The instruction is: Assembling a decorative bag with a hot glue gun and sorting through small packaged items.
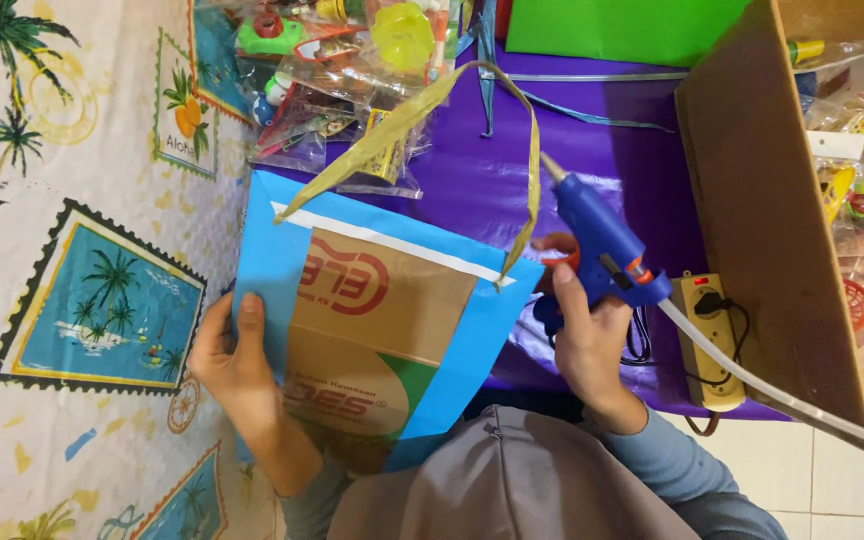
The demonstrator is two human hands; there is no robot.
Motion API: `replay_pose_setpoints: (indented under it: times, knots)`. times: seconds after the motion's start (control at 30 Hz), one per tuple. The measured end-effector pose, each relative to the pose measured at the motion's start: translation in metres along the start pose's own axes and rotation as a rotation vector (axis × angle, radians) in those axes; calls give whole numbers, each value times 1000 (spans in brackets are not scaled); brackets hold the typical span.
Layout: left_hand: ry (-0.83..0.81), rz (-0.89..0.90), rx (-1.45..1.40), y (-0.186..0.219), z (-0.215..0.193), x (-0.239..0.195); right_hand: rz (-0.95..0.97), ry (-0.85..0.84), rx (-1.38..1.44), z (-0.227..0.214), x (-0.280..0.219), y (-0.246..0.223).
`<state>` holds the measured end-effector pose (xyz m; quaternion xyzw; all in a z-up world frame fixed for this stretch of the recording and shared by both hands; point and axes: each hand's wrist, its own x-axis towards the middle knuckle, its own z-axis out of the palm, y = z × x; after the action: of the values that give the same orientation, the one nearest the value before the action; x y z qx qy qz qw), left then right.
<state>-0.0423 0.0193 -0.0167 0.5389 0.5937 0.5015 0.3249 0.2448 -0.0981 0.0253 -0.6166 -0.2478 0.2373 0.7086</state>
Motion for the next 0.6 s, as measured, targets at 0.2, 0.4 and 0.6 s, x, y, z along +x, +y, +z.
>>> replay_pose_setpoints:
  times: [0.2, 0.4, 0.6]
  knots:
    - [30, -8, -90, -32, -15, 3, -207, -185, -324, -17, 47, 3]
    - [39, -54, -104, -19, -16, 0, -204, -92, -897, -54, 66, -1]
    - [43, -88, -140, 5, -17, -9, -6, -286, -1155, -99, 89, 33]
